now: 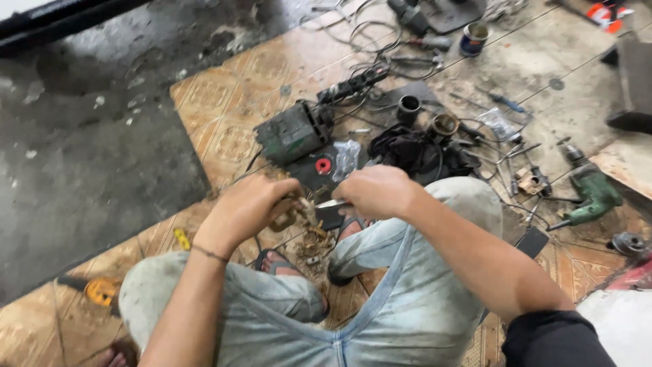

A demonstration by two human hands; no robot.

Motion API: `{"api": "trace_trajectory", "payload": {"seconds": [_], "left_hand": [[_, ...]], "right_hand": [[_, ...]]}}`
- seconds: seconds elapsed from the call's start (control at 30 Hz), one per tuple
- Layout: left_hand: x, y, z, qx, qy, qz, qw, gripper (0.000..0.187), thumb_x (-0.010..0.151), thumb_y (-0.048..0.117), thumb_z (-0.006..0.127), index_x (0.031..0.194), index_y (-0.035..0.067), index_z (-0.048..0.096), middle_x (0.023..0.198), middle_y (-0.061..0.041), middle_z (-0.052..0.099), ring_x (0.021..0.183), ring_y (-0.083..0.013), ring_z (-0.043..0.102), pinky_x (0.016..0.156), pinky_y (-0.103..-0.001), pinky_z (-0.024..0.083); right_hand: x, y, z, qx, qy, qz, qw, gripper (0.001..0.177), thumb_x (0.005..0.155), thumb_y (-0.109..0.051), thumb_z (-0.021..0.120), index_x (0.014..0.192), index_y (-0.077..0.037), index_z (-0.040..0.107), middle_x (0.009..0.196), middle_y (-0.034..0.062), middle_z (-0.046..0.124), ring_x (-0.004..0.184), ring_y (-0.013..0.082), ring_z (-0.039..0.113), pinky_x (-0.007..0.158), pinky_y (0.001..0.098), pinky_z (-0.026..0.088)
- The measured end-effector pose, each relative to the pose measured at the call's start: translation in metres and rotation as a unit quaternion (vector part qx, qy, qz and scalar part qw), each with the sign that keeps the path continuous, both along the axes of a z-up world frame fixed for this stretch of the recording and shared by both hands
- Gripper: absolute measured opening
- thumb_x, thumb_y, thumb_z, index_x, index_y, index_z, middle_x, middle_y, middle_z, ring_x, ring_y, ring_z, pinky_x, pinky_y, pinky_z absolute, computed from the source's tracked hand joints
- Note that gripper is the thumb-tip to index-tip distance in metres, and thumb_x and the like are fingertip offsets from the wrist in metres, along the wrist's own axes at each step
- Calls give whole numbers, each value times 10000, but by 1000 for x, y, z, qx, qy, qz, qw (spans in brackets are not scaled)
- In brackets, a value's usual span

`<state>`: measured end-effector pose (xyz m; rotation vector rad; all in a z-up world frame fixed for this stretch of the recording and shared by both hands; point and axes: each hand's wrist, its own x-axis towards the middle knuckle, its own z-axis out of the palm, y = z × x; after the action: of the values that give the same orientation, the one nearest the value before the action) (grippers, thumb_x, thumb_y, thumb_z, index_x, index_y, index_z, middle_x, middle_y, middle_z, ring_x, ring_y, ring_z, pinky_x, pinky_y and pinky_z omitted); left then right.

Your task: Disassembling a mechanical component using pliers and a screwdriver to remove wires and internal parts.

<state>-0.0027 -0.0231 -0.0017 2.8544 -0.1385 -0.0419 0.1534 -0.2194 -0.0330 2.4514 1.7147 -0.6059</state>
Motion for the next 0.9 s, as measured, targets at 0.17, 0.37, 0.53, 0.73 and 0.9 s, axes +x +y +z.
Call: {"api": "trace_trajectory", "payload": {"seconds": [0.17, 0.37, 0.53, 0.73, 0.9], "left_hand": [[-5, -4, 21, -106, 25, 11, 994, 149, 907, 186, 694, 1013, 90, 652, 824, -232, 753, 869, -493, 704, 768, -573, 540], [-1, 6, 12, -283, 18, 25, 959, 95, 944, 207, 674, 1012, 141, 659, 882, -132, 787, 936, -385, 739, 821, -487, 560], [1, 6, 6, -342, 7, 27, 939, 88, 982, 203, 650, 1032, 135, 675, 871, -128, 791, 877, -307, 769, 845, -434, 573], [7, 4, 3, -456, 35, 34, 889, 103, 1026, 169, 601, 988, 94, 660, 679, -60, 690, 636, -144, 714, 612, -265, 554], [12, 1, -1, -464, 26, 96, 880, 182, 982, 164, 644, 1093, 38, 716, 800, -48, 729, 602, -83, 634, 500, -216, 466]], "right_hand": [[-2, -5, 26, -19, 26, 2, 999, 261, 915, -428, 669, 989, -195, 761, 866, 130, 755, 931, 374, 737, 818, 475, 583], [12, -16, 41, 70, 209, -1, 975, 197, 916, -188, 620, 1064, -78, 689, 881, 294, 729, 900, 494, 694, 780, 551, 547], [22, -16, 31, 81, 242, -14, 967, 151, 930, -150, 599, 1015, -64, 689, 776, 269, 712, 726, 397, 691, 725, 478, 556], [28, -15, 34, 66, 281, -9, 957, 212, 962, -210, 618, 790, -102, 678, 434, 94, 647, 504, 271, 601, 640, 370, 556], [33, -15, 37, 15, 343, -52, 938, 302, 972, -247, 627, 863, -5, 771, 557, 98, 747, 446, 174, 633, 447, 324, 506]]}}
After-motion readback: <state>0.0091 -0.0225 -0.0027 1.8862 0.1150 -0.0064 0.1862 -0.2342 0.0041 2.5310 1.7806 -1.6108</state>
